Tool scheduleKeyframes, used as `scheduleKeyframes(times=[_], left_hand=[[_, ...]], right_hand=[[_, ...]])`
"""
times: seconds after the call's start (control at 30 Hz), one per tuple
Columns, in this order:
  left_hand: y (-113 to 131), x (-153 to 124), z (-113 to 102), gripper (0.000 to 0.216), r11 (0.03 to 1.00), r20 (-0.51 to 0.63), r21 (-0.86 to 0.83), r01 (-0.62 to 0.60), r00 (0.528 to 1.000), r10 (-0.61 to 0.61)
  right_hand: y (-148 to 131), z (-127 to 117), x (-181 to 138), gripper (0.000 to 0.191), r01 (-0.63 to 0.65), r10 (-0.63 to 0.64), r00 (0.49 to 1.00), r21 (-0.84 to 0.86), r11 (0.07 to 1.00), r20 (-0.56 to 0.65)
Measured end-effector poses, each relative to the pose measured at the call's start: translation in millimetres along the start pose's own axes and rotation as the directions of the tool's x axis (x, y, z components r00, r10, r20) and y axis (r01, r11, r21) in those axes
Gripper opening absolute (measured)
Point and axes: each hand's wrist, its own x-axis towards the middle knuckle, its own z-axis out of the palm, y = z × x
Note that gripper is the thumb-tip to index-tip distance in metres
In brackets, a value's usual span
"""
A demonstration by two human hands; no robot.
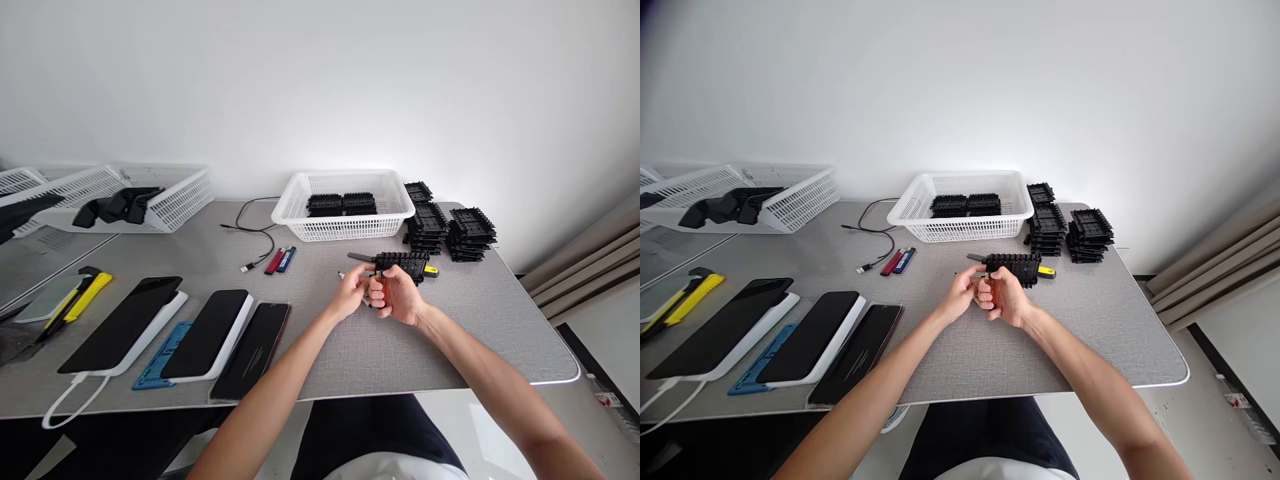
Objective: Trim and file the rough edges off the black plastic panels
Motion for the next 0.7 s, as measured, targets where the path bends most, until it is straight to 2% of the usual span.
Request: scheduleKeyframes(times=[0.4,0.7], left_hand=[[1.4,-0.7,0.9,0.024,0.998,0.013,-0.051,-0.034,0.999,0.035],[-4.1,2.6,-6.9,0.043,0.982,0.008,-0.186,-0.032,0.999,0.034]], right_hand=[[-5.9,-3.7,-3.9,0.021,-0.039,0.038,0.999,0.074,0.996,0.019],[-19.3,-14.5,-9.9,0.019,-0.03,0.034,0.999,0.15,0.988,-0.023]])
